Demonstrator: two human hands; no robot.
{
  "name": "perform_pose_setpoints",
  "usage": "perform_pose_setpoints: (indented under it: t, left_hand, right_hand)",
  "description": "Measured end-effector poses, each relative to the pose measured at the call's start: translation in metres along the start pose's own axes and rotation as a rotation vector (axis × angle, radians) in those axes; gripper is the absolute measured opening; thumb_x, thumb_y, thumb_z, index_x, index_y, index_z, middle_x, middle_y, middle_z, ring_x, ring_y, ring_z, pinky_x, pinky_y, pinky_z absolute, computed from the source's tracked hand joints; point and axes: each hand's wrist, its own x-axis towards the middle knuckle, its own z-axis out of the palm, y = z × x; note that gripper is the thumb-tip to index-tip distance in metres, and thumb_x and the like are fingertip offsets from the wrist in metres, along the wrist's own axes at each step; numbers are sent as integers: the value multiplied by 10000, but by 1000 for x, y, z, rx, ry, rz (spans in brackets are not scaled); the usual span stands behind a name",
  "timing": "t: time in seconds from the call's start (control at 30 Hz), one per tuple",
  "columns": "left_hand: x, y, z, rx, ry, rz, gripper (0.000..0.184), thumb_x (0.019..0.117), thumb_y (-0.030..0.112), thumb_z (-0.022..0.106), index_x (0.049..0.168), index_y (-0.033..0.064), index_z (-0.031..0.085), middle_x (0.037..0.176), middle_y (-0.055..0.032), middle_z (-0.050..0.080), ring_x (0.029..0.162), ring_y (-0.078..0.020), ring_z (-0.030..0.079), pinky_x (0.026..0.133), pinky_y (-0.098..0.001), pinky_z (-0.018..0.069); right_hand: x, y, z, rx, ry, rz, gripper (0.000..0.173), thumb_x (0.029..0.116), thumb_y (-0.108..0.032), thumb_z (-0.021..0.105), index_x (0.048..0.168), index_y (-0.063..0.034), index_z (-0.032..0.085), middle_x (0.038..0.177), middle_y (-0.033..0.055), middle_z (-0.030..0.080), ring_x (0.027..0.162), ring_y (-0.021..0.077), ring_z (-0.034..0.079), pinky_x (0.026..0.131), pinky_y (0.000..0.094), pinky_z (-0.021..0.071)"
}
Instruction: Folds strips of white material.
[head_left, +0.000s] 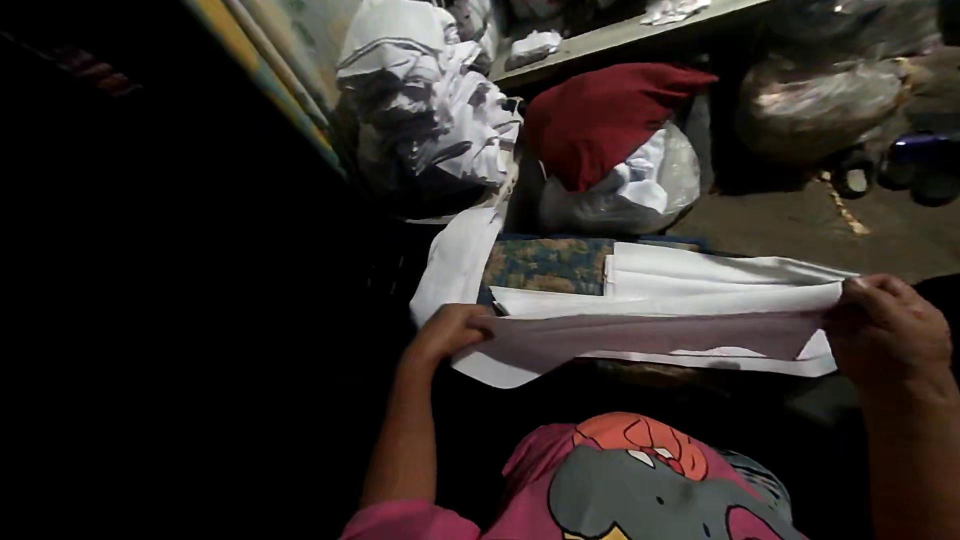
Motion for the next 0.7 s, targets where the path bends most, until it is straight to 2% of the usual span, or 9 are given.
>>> perform_pose_setpoints:
  t: [0.13,0.2,0.27,0.33,0.4,0.47,0.57,0.63,0.7]
  left_hand:
    - [-40,-77,-22,-513,378,42,113,901,-26,625,992,-4,688,912,-19,693,833,-62,648,809,-271,562]
    - [-40,-96,-29,-721,489,52,144,940,-58,561,992,31,661,873,24,694,782,-30,653,755,-233,575]
    - [-25,-100,-36,-703,502,-60,126,1016,-1,518,1082,13,624,902,-18,664,791,-65,631,756,-270,558]
    - [2,-98,-33,-595,515,-236,202,1066,130,524,1189,-3,615,1022,-137,667,890,-196,632,821,-412,538]
    - [31,-101,-23,-452,542,-359,301,1076,224,539,1245,-11,623,1179,-255,656,1074,-376,636,948,-585,492]
    - [48,-100,-15,-271,573,-419,348,1078,250,535,1266,-26,631,1221,-304,646,1157,-464,619,1001,-654,454]
    - [56,-88,-10,-151,650,-466,350,1081,266,522,1265,-9,638,1194,-303,663,1152,-485,626,985,-676,456]
    - [57,-86,-8,-111,697,-457,329,1082,256,522,1242,-4,643,1146,-293,679,1091,-476,653,942,-672,481]
    - [58,-91,-8,-60,744,-400,307,1076,236,539,1216,-13,652,1126,-286,689,1059,-478,668,928,-670,493]
  right_hand:
    - [-10,-1,37,8,-112,202,242,1057,-116,395,888,-199,546,602,-148,546,476,-35,495,497,142,479]
    - [-14,1,65,-23,-115,323,243,1069,-128,401,878,-183,541,588,-126,528,455,-18,472,475,162,469]
    - [-8,13,91,-60,-96,393,223,1076,-152,432,877,-167,530,613,-106,497,472,-3,449,474,173,447]
    - [2,31,109,-122,-67,420,168,1074,-168,464,937,-122,551,682,-70,503,538,27,475,522,201,455]
    - [10,50,120,-216,-95,433,183,1079,-183,474,1093,-40,586,810,-7,560,628,57,528,587,235,479]
    - [11,64,124,-350,-204,391,259,1069,-162,514,1246,11,589,973,60,609,703,71,521,640,249,452]
    - [8,69,124,-568,-352,294,363,990,-57,621,1339,17,555,1179,198,643,946,216,637,842,393,533]
    - [8,69,124,-706,-396,245,367,950,-3,633,1315,7,604,1200,228,651,1034,303,643,907,489,522]
    - [10,68,125,-828,-410,197,333,946,-8,626,1278,-8,650,1208,232,656,1088,346,636,944,530,505]
